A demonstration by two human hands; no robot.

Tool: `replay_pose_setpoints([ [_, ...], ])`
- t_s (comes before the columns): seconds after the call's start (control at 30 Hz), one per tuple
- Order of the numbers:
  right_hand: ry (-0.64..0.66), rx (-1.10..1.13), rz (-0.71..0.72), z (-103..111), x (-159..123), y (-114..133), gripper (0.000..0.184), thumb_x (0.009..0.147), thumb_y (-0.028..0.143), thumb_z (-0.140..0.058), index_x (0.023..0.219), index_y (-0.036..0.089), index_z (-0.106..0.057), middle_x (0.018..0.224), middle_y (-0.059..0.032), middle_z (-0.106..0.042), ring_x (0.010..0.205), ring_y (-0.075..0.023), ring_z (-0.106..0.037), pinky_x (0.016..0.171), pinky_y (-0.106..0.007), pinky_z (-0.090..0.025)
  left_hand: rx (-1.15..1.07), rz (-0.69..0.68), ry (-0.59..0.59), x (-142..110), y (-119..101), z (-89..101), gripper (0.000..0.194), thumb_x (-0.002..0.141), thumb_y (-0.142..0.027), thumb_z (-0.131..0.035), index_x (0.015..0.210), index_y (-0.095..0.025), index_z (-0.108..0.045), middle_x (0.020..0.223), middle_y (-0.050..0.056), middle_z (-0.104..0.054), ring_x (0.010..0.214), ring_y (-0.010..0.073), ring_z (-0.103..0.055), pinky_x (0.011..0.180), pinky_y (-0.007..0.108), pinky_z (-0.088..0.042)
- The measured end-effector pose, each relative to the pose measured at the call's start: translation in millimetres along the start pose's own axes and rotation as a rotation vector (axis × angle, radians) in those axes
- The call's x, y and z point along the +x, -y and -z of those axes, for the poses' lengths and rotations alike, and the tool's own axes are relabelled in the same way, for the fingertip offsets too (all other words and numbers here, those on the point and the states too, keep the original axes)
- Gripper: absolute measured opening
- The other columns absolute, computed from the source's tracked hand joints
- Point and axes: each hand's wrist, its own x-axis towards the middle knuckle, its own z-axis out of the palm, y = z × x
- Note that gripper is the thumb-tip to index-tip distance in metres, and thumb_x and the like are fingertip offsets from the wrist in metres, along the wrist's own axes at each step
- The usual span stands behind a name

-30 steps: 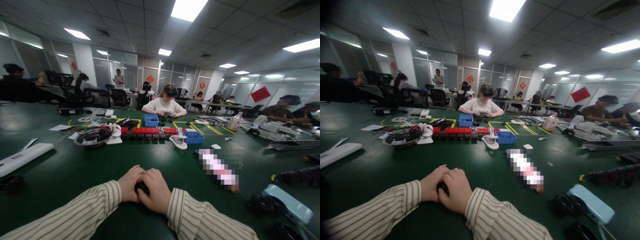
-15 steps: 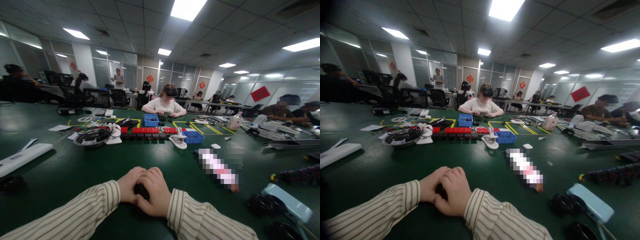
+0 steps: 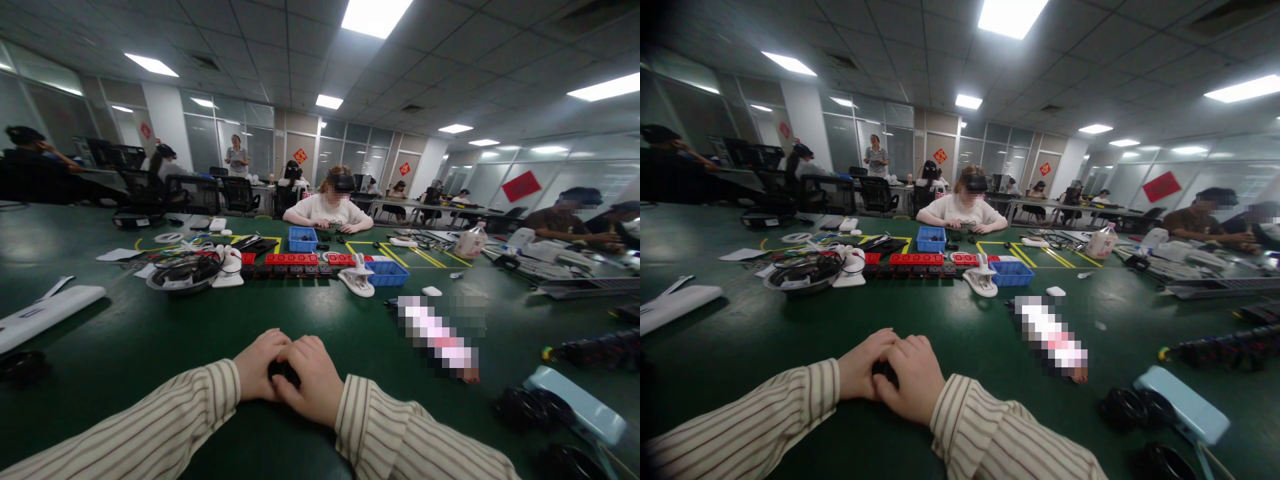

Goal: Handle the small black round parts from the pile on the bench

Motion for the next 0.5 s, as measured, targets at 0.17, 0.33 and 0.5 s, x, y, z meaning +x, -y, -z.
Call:
replay_pose_setpoints([
  [0.17,0.035,0.091,0.207,1.2,0.9,-0.2,0.018,0.066,0.017,-0.040,0.081,0.018,-0.051,0.076,-0.0039,-0.058,0.077,-0.0169,-0.050,0.075,-0.032,-0.038,-0.146,-0.077,0.082,0.5,8.8,1.0,0.033,0.058,-0.027,-0.073,0.089,-0.021,-0.064,0.098,0.002,-0.055,0.094,0.0227,-0.051,0.086,0.031,-0.042],
  [0.33,0.032,0.113,0.287,2.1,0.3,1.9,0.023,0.063,0.018,-0.038,0.084,0.018,-0.049,0.076,-0.0047,-0.058,0.079,-0.0172,-0.050,0.082,-0.034,-0.037,-0.163,-0.096,0.077,-0.8,10.8,0.0,0.037,0.061,-0.038,-0.072,0.093,-0.021,-0.063,0.100,0.003,-0.055,0.096,0.0245,-0.051,0.090,0.035,-0.041],
  [0.5,-0.040,-0.010,0.039,3.8,-0.5,4.9,0.026,0.073,0.037,-0.049,0.090,0.017,-0.050,0.090,-0.0064,-0.055,0.084,-0.0204,-0.046,0.078,-0.036,-0.034,-0.061,-0.041,-0.008,-3.0,3.5,-1.4,0.068,0.048,-0.046,-0.076,0.107,-0.019,-0.053,0.107,0.007,-0.054,0.099,0.0292,-0.050,0.097,0.047,-0.032],
])
